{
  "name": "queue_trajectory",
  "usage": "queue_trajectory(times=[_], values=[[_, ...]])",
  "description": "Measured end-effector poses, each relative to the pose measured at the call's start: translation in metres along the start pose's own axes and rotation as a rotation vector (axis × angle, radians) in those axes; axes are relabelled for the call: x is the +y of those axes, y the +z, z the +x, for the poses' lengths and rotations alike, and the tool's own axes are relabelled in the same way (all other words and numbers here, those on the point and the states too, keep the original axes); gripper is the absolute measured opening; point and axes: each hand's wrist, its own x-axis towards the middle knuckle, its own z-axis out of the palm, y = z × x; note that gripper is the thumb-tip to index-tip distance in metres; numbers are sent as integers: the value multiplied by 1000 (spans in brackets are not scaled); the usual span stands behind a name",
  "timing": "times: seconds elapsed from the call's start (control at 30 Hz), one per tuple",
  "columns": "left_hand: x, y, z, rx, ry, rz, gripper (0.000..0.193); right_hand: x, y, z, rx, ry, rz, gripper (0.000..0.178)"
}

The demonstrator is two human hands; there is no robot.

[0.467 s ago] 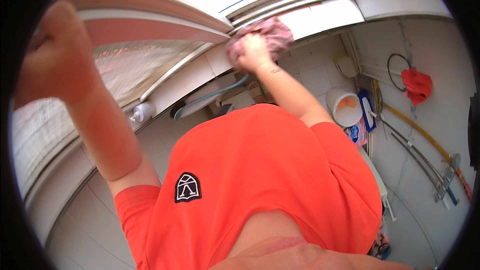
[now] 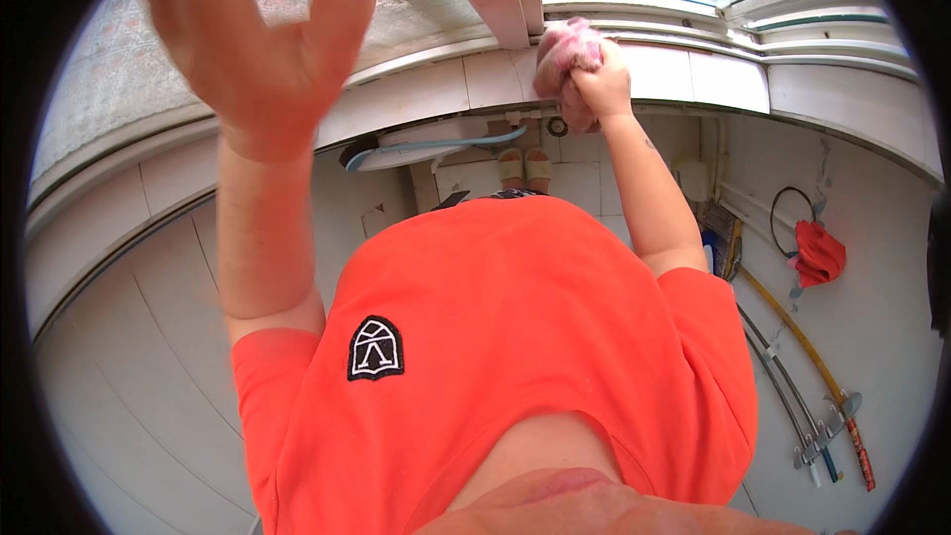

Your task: The person washes a cloth in a red sink, wrings it out, and then uses it to wipe the window frame and glass. The person moves from the sink to the window and cleans various parts of the frame and glass surface.

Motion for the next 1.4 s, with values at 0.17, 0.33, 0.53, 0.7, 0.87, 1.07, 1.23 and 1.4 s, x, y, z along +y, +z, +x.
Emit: queue_trajectory(times=[0.17,0.33,0.53,0.7,0.87,1.07,1.23,1.4], values=[[41,-5,-132,-391,-411,-151,54,1,38,41,75,-16,-677,40],[58,-13,-201,-525,-613,-243,47,7,45,39,-133,-243,-816,32],[51,-15,-212,-561,-662,-224,40,20,-50,70,-228,151,-1068,33],[54,-32,-280,-678,-1010,-376,44,-30,-60,61,-481,323,-574,44],[91,-8,-303,-505,-1985,-1105,74,-90,40,-12,-670,140,134,45],[61,8,-310,285,-1995,-2089,47,-219,96,-59,-774,-427,136,64],[40,-22,-330,471,-1563,-2455,54,-265,23,4,-292,-1054,-326,22],[40,15,-337,503,-2080,-2057,62,-215,-17,59,-368,-1405,-1253,14]])
